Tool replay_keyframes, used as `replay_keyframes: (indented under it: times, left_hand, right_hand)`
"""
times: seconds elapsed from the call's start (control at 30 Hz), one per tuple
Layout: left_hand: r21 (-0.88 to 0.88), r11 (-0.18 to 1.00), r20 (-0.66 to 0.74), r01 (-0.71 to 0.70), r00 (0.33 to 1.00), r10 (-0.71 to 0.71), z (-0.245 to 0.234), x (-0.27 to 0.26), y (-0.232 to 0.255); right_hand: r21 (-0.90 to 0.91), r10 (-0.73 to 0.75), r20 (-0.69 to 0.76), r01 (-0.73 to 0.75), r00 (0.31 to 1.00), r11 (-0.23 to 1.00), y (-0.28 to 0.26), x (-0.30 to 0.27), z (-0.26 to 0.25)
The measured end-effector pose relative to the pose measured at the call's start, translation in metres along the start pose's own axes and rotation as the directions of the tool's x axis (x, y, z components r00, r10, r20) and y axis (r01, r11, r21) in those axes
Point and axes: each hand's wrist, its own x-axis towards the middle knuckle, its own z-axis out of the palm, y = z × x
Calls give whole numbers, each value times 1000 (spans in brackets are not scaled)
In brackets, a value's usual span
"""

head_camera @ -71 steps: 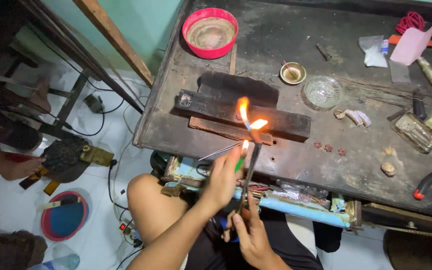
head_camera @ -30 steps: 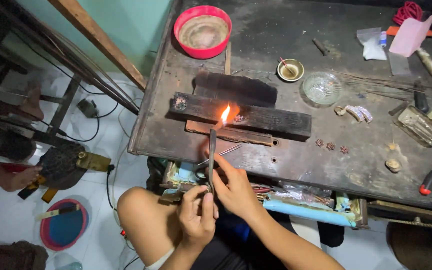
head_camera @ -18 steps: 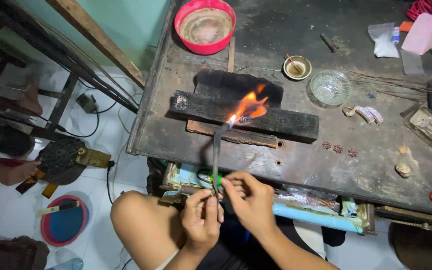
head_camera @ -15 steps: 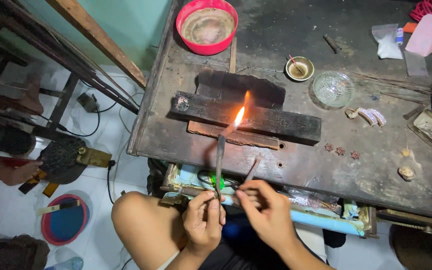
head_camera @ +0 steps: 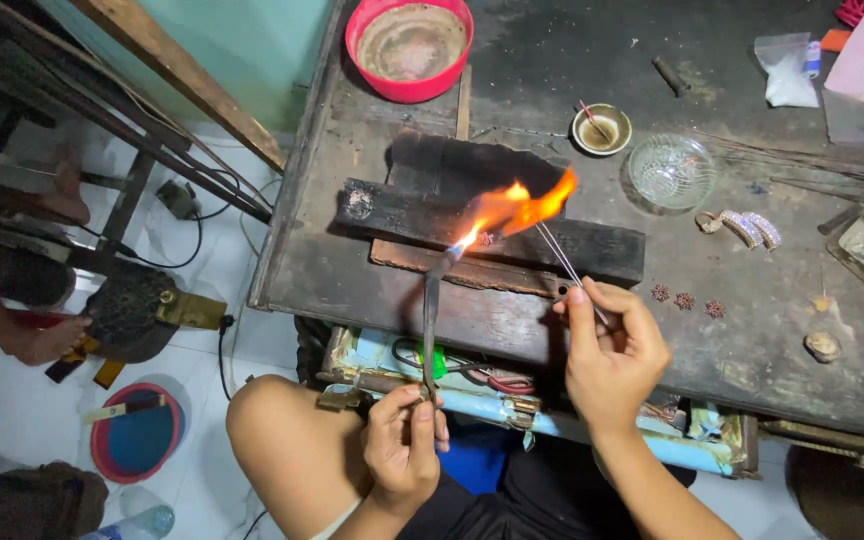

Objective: Soldering small metal components onto a jewelry piece using a blowtorch and tweezers at a workbench.

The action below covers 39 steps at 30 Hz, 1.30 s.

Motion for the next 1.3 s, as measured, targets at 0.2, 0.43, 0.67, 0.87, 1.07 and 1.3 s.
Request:
replay_keyframes:
  times: [0.2,0.43,0.67,0.87,1.07,1.3]
  left_hand:
    - [104,994,-41,-24,999,29,2,6,2]
    - [143,990,18,-19,1000,16,2,8,8]
    - [99,995,21,-5,1000,3,3,8,4]
    - [97,995,36,-9,999,6,3,10,7]
    - [75,997,14,-4,1000,3,5,9,5]
    - [37,999,-5,8,1000,-8,6,10,5]
  right_hand:
    - [-21,-54,2,54,999,998,4,-8,14]
    - [-128,-36,3,36,999,991,-2,-16,20]
    - [-47,-71,6,71,997,996,3,-17,23]
    - [-74,-126,28,127,992,989,6,-17,22]
    - [-136,-148,24,150,989,979,10,-17,21]
    - [-115,-112,27,114,993,987,8,-17,22]
